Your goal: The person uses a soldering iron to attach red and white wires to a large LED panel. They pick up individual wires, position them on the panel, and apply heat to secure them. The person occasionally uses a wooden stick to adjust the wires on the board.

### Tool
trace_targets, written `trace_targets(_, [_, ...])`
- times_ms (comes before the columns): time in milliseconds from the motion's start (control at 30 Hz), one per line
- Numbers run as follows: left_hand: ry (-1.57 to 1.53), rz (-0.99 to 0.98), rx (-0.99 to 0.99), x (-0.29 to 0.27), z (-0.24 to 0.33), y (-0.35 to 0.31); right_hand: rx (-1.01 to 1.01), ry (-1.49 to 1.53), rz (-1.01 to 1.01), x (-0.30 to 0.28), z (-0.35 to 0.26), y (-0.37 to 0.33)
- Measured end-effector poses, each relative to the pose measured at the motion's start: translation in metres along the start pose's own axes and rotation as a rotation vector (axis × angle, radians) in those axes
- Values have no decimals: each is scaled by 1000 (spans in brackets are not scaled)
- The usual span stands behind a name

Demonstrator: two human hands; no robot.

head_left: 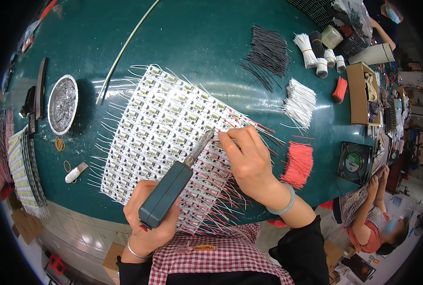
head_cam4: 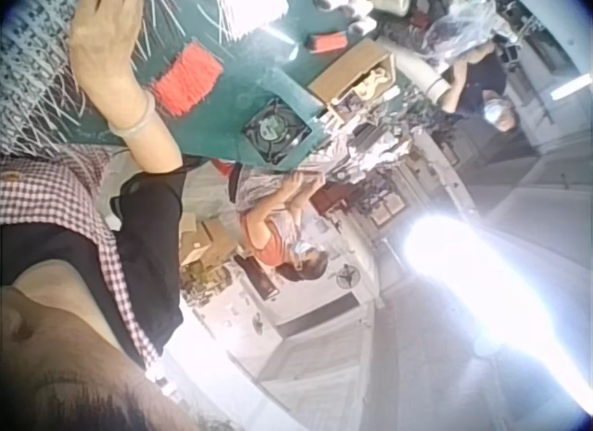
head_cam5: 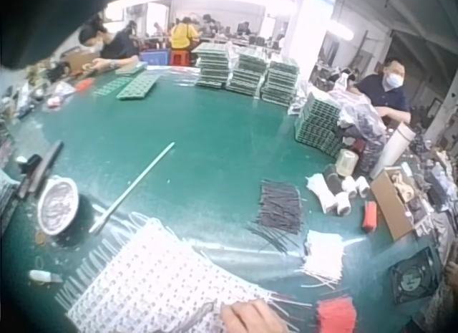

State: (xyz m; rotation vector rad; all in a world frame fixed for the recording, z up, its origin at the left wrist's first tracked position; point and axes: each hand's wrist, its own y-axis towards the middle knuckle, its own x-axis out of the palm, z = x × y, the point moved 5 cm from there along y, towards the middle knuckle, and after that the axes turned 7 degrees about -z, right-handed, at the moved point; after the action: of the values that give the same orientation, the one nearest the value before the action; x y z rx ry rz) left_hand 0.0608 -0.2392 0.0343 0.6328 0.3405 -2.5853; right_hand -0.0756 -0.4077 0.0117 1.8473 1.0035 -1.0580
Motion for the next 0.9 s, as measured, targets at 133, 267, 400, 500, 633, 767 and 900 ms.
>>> trace_targets(133, [28,12,39,-3,3,-1,4,-5,2,0,-1,0])
trace_targets(267, [-17,64,16,-5,2,-5,5,-14,6,0,-1,0])
trace_targets(400, [-23,59,18,-5,2,-6,11,-20,13,1,-2,0])
trace_targets(500, [-10,44,31,-5,4,-5,23,-20,17,2,-2,-1])
trace_targets(633, [-9,65,54,-7,4,-7,8,-20,61,-3,-4,-4])
trace_targets(767, [-28,104,67,-8,0,-11,-11,33,81,-5,-10,-8])
trace_targets(900, [-27,70,28,-8,-1,-14,-30,62,61,1,-10,-12])
